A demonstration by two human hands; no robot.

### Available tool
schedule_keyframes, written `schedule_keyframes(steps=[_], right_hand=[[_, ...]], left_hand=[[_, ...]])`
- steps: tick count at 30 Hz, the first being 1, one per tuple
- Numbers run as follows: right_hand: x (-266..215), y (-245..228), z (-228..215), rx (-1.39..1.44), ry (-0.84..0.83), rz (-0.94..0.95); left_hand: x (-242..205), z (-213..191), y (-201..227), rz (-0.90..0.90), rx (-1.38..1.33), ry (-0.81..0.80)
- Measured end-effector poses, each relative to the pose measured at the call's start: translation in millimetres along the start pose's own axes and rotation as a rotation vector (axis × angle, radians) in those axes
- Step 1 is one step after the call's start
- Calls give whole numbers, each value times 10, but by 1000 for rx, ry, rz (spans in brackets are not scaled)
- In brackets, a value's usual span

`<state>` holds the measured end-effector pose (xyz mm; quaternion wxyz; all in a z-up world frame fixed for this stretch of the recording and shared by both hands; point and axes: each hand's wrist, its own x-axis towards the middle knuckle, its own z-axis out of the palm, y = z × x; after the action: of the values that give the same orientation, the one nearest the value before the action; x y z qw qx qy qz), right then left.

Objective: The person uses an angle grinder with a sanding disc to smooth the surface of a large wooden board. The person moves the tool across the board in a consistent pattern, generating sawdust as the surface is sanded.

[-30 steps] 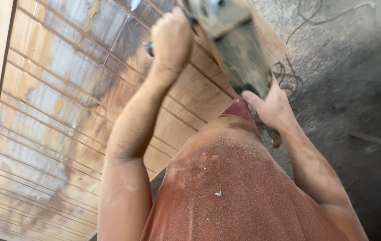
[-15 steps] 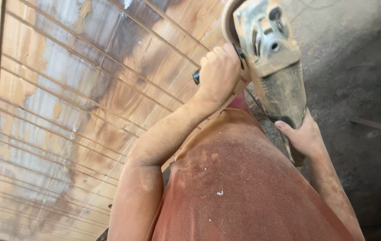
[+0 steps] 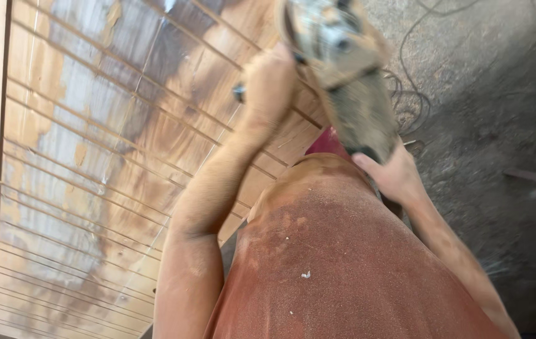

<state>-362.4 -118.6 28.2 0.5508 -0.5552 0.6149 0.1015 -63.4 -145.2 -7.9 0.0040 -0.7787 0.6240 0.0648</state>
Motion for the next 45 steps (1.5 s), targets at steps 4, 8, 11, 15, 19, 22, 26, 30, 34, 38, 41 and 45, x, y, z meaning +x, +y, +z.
schedule_keyframes(steps=[4, 8, 11, 15, 19, 22, 26, 30, 34, 38, 41, 45], right_hand=[[273, -452, -82, -57, 6, -224], [305, -542, -190, -14, -68, -164], [166, -290, -268, -84, -57, -22], [-128, 278, -388, -42, 47, 5], [-223, 750, -420, 40, 48, -35], [-57, 706, -382, 52, 4, -211], [81, 310, -182, 179, -117, -226], [171, -233, 71, 117, -233, -334], [72, -653, 499, 65, -318, -339], [-128, -879, 976, -85, -333, -337], [-208, -1146, 1421, -229, -345, -423], [-395, -1457, 2134, -562, -325, -883]], left_hand=[[277, -65, -604, -1, -80, 92], [253, -163, -664, 95, -38, 143], [81, -52, -275, -6, -188, 57], [-214, 41, 503, -10, -169, 100], [-292, 54, 884, -97, -283, 107], [-360, 48, 666, -169, -317, 32], [-648, 76, 26, -171, -293, 265], [-1013, 59, -526, -268, -238, 334], [-1545, 73, -993, -396, -231, 364], [-2111, 51, -1403, -483, -254, 465], [-2620, -12, -1772, -581, -253, 412], [-3469, 22, -2243, -750, -173, 474]])
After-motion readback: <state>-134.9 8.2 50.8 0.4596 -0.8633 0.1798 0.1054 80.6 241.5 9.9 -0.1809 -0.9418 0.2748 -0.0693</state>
